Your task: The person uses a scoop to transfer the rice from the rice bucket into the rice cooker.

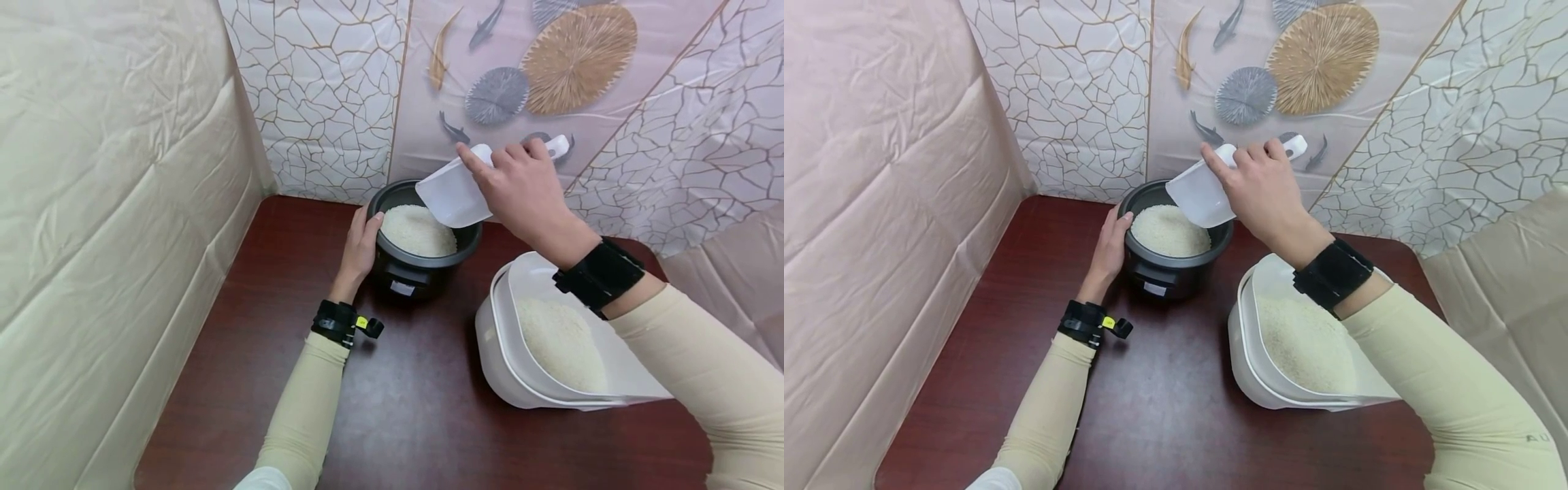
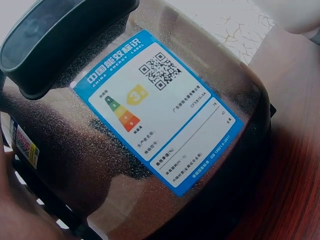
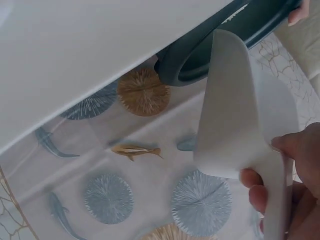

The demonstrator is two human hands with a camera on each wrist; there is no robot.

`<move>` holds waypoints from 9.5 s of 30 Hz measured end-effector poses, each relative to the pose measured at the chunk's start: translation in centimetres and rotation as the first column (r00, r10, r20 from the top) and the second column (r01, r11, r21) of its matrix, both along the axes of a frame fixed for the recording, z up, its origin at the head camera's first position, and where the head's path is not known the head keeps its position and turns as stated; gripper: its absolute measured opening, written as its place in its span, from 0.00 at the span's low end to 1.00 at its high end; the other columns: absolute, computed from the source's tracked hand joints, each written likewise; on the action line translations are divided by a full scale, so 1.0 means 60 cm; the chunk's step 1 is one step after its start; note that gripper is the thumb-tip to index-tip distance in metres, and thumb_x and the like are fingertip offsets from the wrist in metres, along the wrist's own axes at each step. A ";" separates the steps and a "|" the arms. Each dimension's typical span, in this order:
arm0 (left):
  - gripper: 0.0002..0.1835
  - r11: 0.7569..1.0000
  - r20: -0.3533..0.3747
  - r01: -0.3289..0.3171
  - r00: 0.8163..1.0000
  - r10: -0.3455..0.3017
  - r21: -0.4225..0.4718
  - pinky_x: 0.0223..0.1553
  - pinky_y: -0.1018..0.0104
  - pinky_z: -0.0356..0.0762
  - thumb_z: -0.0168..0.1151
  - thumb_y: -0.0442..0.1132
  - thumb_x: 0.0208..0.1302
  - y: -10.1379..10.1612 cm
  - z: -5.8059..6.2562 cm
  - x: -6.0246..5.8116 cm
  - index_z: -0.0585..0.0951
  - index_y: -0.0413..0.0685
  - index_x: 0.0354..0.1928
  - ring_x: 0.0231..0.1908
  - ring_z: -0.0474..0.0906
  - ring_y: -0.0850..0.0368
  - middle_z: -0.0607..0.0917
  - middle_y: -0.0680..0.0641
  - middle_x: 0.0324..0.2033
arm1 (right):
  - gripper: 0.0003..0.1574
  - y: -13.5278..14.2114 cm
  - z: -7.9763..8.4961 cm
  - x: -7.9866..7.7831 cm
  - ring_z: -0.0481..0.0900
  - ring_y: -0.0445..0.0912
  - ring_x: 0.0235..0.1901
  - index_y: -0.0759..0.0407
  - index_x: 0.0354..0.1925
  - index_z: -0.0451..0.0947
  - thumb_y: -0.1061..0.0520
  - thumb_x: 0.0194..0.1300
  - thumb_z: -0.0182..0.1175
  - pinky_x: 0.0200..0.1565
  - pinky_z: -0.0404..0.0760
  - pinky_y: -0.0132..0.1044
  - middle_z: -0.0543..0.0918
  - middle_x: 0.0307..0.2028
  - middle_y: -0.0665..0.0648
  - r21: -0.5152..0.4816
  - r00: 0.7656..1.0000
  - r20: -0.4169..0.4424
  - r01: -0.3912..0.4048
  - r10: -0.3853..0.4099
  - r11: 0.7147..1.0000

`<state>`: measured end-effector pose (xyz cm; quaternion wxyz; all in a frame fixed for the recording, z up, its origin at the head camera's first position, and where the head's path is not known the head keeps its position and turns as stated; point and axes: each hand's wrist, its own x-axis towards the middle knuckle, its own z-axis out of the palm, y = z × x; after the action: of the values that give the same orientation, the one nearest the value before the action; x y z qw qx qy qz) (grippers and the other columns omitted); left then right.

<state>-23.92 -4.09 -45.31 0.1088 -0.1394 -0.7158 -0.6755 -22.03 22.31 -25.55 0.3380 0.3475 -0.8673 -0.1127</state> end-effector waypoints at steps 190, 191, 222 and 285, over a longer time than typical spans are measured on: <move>0.32 1.000 0.011 -0.007 1.000 0.007 0.016 0.71 0.51 0.63 0.45 0.58 0.81 0.009 -0.006 -0.005 0.69 0.55 0.80 0.70 0.67 0.54 0.72 0.47 0.71 | 0.22 0.204 -0.081 0.205 0.76 0.59 0.19 0.76 0.38 0.74 0.64 0.53 0.74 0.26 0.74 0.56 0.79 0.23 0.64 0.311 0.772 0.427 0.364 -0.471 0.878; 0.32 1.000 0.011 -0.008 1.000 0.008 0.017 0.71 0.51 0.63 0.45 0.58 0.81 0.009 -0.005 -0.004 0.69 0.56 0.79 0.69 0.68 0.54 0.72 0.47 0.71 | 0.23 0.205 -0.079 0.205 0.77 0.60 0.21 0.77 0.38 0.74 0.64 0.52 0.75 0.28 0.75 0.56 0.80 0.25 0.65 0.321 0.771 0.425 0.362 -0.474 0.875; 0.33 1.000 0.000 -0.016 1.000 0.016 0.011 0.71 0.53 0.64 0.45 0.60 0.80 0.009 0.000 -0.006 0.69 0.56 0.80 0.69 0.68 0.57 0.72 0.48 0.71 | 0.11 0.211 -0.077 0.211 0.74 0.58 0.25 0.70 0.33 0.72 0.64 0.60 0.65 0.41 0.72 0.57 0.76 0.24 0.59 0.423 0.702 0.470 0.352 -0.535 0.835; 0.31 1.000 0.007 -0.013 1.000 0.013 0.016 0.73 0.45 0.60 0.44 0.52 0.83 0.010 0.006 0.004 0.67 0.50 0.81 0.71 0.66 0.48 0.70 0.42 0.73 | 0.14 0.226 -0.102 0.190 0.69 0.46 0.24 0.53 0.24 0.74 0.58 0.67 0.63 0.36 0.70 0.52 0.73 0.20 0.50 0.392 0.553 0.703 0.224 -0.447 0.892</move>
<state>-23.69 -3.48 -44.93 0.1118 -0.1315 -0.7116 -0.6810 -10.65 35.88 -31.67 -0.1462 0.2283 -0.9543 -0.1255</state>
